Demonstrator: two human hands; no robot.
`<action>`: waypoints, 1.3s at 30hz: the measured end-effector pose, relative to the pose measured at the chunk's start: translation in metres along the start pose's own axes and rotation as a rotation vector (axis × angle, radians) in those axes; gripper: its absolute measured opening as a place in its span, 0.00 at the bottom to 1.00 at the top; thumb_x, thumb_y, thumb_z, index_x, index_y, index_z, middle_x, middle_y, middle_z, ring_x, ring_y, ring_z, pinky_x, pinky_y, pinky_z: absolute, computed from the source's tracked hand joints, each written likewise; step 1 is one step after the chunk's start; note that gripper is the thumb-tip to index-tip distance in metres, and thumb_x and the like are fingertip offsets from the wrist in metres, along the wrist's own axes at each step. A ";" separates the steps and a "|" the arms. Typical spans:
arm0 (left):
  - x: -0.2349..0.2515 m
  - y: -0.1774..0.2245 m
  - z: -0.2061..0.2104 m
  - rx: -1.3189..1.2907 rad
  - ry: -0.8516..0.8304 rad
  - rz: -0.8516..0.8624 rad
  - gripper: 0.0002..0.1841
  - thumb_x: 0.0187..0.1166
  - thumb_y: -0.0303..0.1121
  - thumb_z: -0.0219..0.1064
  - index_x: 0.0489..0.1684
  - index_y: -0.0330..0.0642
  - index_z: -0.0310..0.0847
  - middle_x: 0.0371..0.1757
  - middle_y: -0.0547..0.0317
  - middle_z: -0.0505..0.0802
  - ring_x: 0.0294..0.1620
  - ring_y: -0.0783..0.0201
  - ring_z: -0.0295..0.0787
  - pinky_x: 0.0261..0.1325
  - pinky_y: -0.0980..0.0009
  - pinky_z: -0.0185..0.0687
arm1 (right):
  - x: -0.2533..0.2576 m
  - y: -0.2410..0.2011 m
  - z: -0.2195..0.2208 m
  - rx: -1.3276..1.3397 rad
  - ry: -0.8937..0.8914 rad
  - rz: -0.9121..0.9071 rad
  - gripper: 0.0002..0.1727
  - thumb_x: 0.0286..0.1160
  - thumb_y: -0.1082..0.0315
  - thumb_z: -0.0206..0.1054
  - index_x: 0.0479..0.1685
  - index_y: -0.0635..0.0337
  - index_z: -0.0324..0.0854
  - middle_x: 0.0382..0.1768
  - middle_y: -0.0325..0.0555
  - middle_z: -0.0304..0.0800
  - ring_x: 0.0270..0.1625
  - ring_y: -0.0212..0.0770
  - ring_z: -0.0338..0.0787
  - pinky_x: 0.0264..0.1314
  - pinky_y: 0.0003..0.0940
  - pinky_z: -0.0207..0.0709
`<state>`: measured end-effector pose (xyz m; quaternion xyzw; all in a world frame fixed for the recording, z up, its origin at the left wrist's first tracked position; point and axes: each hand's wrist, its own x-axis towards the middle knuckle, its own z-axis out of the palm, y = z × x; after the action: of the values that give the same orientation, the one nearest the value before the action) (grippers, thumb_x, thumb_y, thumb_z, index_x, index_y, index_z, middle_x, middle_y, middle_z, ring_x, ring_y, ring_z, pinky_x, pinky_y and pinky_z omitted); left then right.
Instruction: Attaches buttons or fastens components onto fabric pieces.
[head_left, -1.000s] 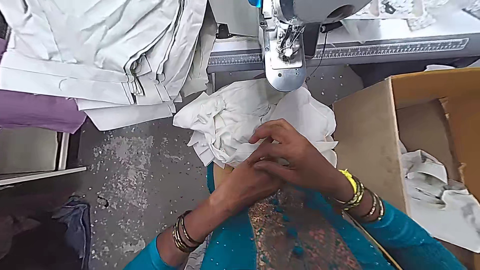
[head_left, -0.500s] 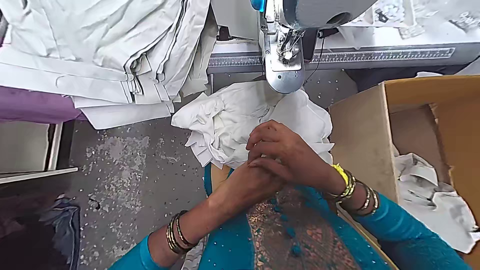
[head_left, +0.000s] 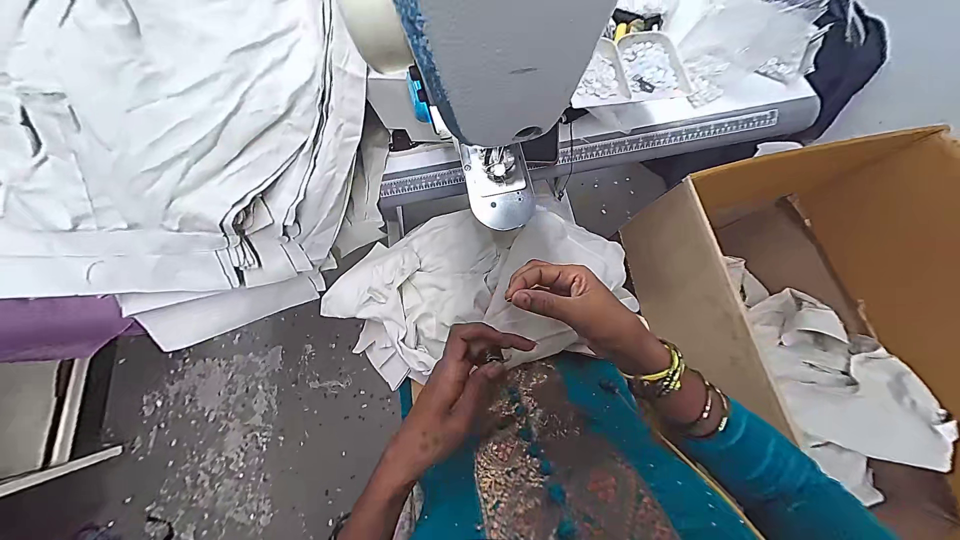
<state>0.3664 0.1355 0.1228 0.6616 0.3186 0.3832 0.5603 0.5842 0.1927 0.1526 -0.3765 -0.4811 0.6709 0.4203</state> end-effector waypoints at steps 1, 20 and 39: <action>-0.001 0.001 -0.001 -0.062 0.024 -0.020 0.10 0.93 0.39 0.51 0.64 0.51 0.66 0.68 0.66 0.89 0.57 0.75 0.88 0.58 0.78 0.81 | 0.000 0.001 0.000 0.015 -0.006 -0.001 0.05 0.76 0.70 0.70 0.39 0.57 0.92 0.43 0.30 0.92 0.50 0.22 0.88 0.59 0.21 0.82; 0.007 0.027 0.007 -0.707 0.439 -0.344 0.08 0.74 0.32 0.76 0.45 0.44 0.86 0.42 0.57 0.96 0.42 0.66 0.96 0.53 0.70 0.92 | -0.005 0.020 0.026 0.262 -0.118 0.054 0.05 0.80 0.76 0.61 0.41 0.58 0.82 0.40 0.30 0.88 0.45 0.24 0.89 0.55 0.24 0.85; 0.005 0.026 0.009 -0.382 0.460 -0.225 0.06 0.75 0.27 0.74 0.42 0.44 0.83 0.40 0.58 0.97 0.37 0.65 0.97 0.48 0.69 0.95 | -0.005 0.020 0.024 0.384 -0.164 0.190 0.07 0.81 0.77 0.58 0.39 0.57 0.80 0.39 0.33 0.88 0.44 0.25 0.89 0.55 0.24 0.85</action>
<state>0.3761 0.1306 0.1480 0.4011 0.4304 0.5110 0.6267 0.5600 0.1761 0.1398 -0.2775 -0.3393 0.8151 0.3787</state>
